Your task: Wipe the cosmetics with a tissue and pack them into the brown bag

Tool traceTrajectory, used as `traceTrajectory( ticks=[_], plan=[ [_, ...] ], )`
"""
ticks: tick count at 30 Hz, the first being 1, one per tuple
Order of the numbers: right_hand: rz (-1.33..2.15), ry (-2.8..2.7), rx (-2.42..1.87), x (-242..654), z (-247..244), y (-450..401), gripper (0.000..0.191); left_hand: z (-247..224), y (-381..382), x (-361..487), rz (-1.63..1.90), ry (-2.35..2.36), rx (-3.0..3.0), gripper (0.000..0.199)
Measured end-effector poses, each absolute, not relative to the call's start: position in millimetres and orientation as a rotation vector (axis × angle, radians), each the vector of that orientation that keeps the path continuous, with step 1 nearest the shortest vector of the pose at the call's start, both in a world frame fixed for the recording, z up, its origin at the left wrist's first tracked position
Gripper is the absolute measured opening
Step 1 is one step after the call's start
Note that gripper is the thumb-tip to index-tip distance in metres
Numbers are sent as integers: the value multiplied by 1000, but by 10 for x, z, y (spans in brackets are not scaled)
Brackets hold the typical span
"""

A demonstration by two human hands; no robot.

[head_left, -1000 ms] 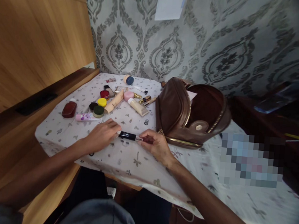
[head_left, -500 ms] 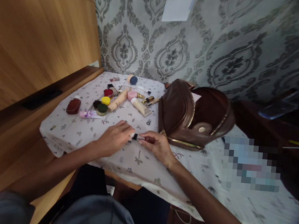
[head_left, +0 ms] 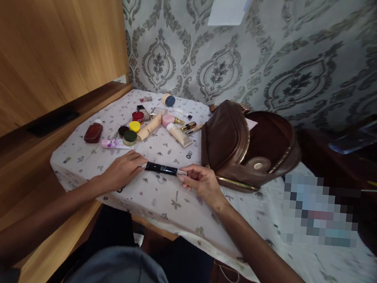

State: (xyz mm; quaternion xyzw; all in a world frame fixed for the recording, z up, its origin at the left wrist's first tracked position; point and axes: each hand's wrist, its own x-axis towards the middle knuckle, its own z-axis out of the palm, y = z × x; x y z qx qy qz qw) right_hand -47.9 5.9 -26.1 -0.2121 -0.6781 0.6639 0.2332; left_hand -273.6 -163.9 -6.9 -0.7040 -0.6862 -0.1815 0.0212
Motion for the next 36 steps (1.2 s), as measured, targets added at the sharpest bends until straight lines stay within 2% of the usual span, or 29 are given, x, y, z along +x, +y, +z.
traceTrajectory(
  ticks=[5,11,16,21,29,36],
  plan=[
    [1864,-1829,-586,-464,-211,38,39,-25,-1612,-2700,-649,-2119,-2223,22],
    [1872,-1792,-477,-449,-188,24,33,216,-1297,-2275,-752,-2012,-2312,22],
    [1820,-1840,-476,-452,-216,8,34,300,-1150,-2035,-595,-1981,-2454,19],
    [1841,-1843,-529,-464,-250,15,41,223,-1310,-2250,-499,-2102,-2418,18],
    [1815,-1861,-523,-447,-237,46,37,82,-1673,-2760,-719,-2271,-2452,23],
    [1827,-1827,-510,-462,-231,29,33,209,-1384,-2394,-863,-2267,-2378,24]
  ],
)
